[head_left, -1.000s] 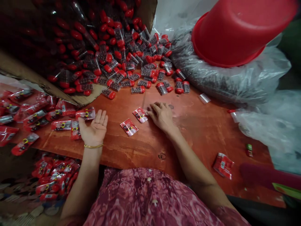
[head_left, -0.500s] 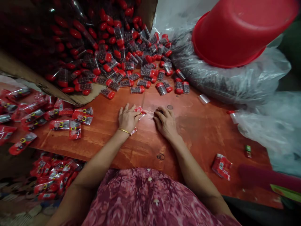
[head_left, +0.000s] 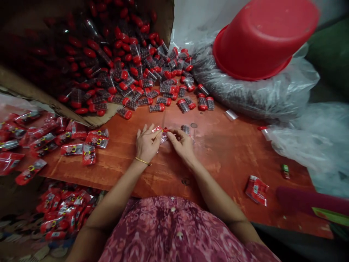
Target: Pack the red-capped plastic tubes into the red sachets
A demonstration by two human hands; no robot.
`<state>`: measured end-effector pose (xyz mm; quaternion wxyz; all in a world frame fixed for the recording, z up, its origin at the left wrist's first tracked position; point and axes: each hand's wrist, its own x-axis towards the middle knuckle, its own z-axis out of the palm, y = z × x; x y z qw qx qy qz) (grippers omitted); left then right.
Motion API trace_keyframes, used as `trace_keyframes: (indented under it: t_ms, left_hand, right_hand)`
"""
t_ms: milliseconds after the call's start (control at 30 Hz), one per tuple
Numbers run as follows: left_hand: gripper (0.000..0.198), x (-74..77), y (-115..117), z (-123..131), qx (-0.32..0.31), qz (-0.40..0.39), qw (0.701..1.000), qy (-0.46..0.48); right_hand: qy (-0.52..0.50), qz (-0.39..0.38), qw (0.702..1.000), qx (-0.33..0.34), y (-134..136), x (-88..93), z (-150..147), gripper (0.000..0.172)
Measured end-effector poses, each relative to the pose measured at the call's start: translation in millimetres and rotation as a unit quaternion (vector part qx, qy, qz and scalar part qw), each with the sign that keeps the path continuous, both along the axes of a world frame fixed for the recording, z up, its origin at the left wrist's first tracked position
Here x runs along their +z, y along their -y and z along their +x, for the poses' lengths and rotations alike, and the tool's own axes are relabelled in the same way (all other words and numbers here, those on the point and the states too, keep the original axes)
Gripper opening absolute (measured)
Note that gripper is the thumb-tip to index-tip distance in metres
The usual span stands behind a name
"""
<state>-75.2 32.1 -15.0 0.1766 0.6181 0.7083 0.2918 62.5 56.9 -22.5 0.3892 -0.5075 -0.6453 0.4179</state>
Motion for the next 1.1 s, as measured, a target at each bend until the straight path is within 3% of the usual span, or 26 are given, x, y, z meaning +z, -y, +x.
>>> trace_keyframes:
  t_ms: [133, 233, 300, 367, 400, 467, 567, 667, 733, 800, 867, 933, 1000, 1100]
  left_hand:
    - [0.034, 15.7, 11, 4, 0.042, 0.051, 0.993, 0.097]
    - [0.041, 24.6, 17, 3, 0.086, -0.041, 0.959, 0.268]
    - [0.045, 27.4, 19, 5, 0.082, -0.162, 0.881, 0.437]
    - [0.040, 27.2, 19, 9, 0.085, -0.235, 0.776, 0.579]
    - [0.036, 26.0, 18, 12, 0.099, -0.243, 0.734, 0.626]
    - [0.031, 22.0, 17, 17, 0.136, -0.218, 0.691, 0.676]
    - [0.031, 15.6, 16, 19, 0.182, -0.162, 0.693, 0.679]
    - [0.030, 13.7, 15, 15, 0.197, -0.150, 0.706, 0.663]
    - [0.029, 15.0, 14, 12, 0.201, -0.164, 0.706, 0.659]
    - [0.026, 17.0, 13, 12, 0.199, -0.182, 0.703, 0.658]
    - [0.024, 18.8, 13, 14, 0.190, -0.200, 0.698, 0.661]
    - [0.022, 20.2, 13, 15, 0.179, -0.211, 0.696, 0.663]
    - [0.021, 21.3, 14, 15, 0.178, -0.203, 0.701, 0.661]
    - [0.023, 22.9, 15, 13, 0.189, -0.183, 0.704, 0.660]
  right_hand:
    - [-0.151, -0.074, 0.986, 0.009, -4, 3.1, -13, 0.033]
    - [-0.158, -0.044, 0.986, -0.027, -2, 4.9, -11, 0.032]
    - [-0.144, -0.018, 0.989, -0.039, 2, 4.8, -9, 0.032]
    - [-0.128, 0.010, 0.991, -0.039, 9, 3.0, -10, 0.029]
    - [-0.118, 0.023, 0.992, -0.038, 13, 1.8, -11, 0.027]
    - [-0.084, 0.047, 0.995, -0.029, 20, -0.3, -12, 0.026]
    - [-0.036, 0.069, 0.997, 0.010, 19, 1.1, -1, 0.026]
    - [0.071, 0.148, 0.984, 0.075, -3, 7.1, 32, 0.019]
    - [0.215, 0.220, 0.943, 0.124, -27, 9.6, 59, 0.028]
    - [0.328, 0.227, 0.903, 0.156, -49, 8.7, 81, 0.038]
    - [0.390, 0.220, 0.870, 0.206, -64, 5.0, 91, 0.038]
    - [0.402, 0.213, 0.856, 0.246, -68, 0.4, 93, 0.032]
    - [0.372, 0.207, 0.870, 0.248, -62, -3.1, 92, 0.026]
    - [0.264, 0.173, 0.928, 0.199, -36, -4.3, 90, 0.022]
